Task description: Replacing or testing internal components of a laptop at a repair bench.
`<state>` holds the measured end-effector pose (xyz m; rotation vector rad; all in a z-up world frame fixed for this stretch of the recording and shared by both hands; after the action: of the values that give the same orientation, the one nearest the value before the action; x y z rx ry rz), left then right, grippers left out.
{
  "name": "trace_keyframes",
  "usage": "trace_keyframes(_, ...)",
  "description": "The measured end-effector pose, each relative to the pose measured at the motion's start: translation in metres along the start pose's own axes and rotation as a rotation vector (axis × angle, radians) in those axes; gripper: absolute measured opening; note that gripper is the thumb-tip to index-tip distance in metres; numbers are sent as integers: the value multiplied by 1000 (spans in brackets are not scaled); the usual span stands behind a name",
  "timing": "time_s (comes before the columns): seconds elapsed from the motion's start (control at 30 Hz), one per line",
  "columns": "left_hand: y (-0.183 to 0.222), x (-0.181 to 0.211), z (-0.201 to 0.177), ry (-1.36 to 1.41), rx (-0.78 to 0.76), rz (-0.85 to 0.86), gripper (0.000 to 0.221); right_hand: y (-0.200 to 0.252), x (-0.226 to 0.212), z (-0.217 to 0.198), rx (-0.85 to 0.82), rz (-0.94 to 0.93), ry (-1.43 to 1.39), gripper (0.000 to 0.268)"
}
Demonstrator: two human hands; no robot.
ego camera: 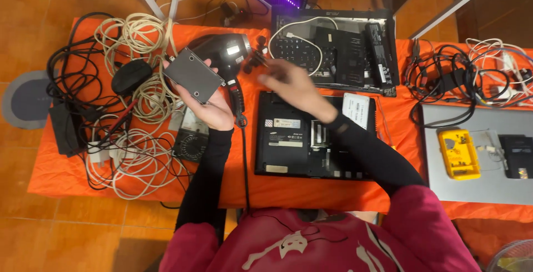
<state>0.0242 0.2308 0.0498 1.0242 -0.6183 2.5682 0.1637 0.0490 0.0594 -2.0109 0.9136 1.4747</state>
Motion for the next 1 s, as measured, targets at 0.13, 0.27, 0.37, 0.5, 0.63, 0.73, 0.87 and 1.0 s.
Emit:
trace_keyframes(0.13, -3, 4, -3, -22, 35, 31, 60, -27, -3, 47, 4, 51, 146, 69)
trace_keyframes(0.27, -3, 4, -7, 10, 58, 54, 61, -42, 18, 81, -33, 130, 220, 70)
trace_keyframes(0.37, -2, 3, -10, 19, 41, 56, 61, -46, 28, 96, -6, 182, 264, 65)
trace_keyframes(0.5, -10, 2, -24, -11, 90, 82, 62, -47, 25, 92, 110, 200, 179, 52)
trace_keyframes(0.63, -15, -7, -43, 23, 162, 73, 63, -36, 21, 79, 177, 109, 27, 50)
trace_keyframes(0.73, -12, -12, -52, 10, 204, 147, 60, -15, 2, 46, 255, -29, 17, 51)
trace_keyframes(0.87, -11, -14, -51, 59, 179, 170, 58, 23, -19, 3, 259, -56, -226, 40)
trace_keyframes(1.0, -1, -10, -28, 59, 77, 129, 53, 58, -28, -32, 135, -40, -843, 33)
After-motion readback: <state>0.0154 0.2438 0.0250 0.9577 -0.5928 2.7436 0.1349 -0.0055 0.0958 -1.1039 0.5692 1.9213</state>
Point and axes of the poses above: each hand's wrist, its own y-axis away from the middle knuckle, its own z-axis out of the palm, x = y × z, the point moved 10 cm from there along -y, towards the middle knuckle, and after that the axes turned 10 degrees about -y, right-handed, at the moved point
